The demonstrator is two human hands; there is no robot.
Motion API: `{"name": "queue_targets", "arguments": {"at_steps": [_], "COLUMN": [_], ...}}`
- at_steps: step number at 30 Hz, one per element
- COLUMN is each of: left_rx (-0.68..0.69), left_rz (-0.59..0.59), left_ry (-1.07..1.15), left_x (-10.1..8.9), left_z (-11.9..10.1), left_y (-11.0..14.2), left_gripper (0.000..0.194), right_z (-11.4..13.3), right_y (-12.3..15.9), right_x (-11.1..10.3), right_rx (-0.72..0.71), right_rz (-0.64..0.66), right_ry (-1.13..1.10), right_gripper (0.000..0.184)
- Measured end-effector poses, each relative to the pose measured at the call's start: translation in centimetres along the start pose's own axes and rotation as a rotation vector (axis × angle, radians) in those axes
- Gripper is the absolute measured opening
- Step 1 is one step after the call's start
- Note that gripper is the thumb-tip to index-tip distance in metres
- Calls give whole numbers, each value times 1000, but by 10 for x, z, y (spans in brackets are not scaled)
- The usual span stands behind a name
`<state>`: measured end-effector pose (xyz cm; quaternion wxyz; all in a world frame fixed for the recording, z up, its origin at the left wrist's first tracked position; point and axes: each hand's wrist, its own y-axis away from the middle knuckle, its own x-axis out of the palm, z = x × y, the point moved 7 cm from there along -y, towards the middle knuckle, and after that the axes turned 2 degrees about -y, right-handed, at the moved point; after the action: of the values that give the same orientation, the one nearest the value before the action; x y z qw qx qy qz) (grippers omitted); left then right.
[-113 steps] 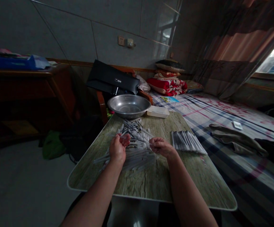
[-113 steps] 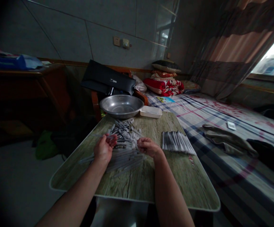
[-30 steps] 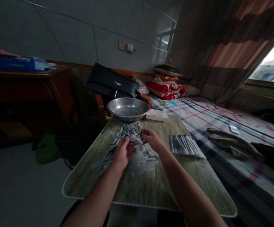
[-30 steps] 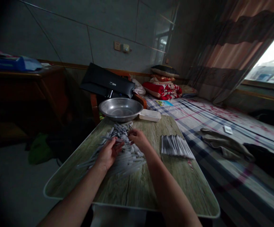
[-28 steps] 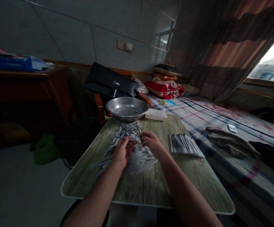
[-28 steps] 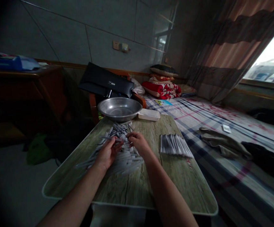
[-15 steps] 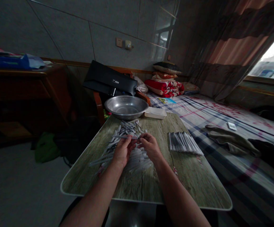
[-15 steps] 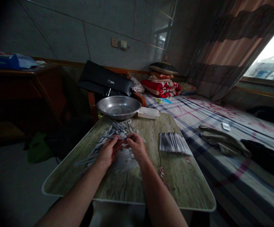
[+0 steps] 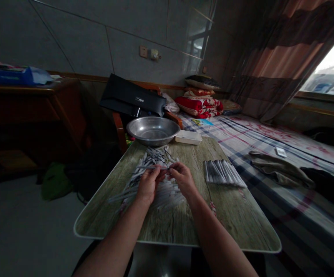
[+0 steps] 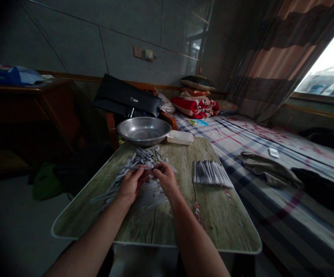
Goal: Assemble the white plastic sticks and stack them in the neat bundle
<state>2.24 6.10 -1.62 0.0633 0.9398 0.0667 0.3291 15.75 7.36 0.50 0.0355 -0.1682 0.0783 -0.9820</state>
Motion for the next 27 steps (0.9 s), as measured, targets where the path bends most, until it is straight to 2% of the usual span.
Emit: {"name": "queue_targets", "arguments": {"at_steps": [13, 18, 20, 25, 27], "left_rx": [71, 36, 37, 59, 57], "left_rz": [12, 95, 109, 96, 94], "left_ry": [-110, -115, -112, -98, -108], "left_x": [5, 14, 16, 15, 14], "left_z": [-4, -3, -4, -4, -3], "left_y": [3, 7, 8, 5, 3], "left_gripper": [39, 39, 38, 38, 39], "right_z": [-1, -4, -4, -2, -4], "right_y": [1, 2, 2, 3, 3], "right_x": [-2, -6, -7, -2, -1], "right_rx": [-12, 4, 15, 14, 17], "right_rz": [18, -14, -14, 63, 84], "right_ry": [175, 368, 358, 133, 140], "right_gripper": [19, 44, 49, 33, 32]}}
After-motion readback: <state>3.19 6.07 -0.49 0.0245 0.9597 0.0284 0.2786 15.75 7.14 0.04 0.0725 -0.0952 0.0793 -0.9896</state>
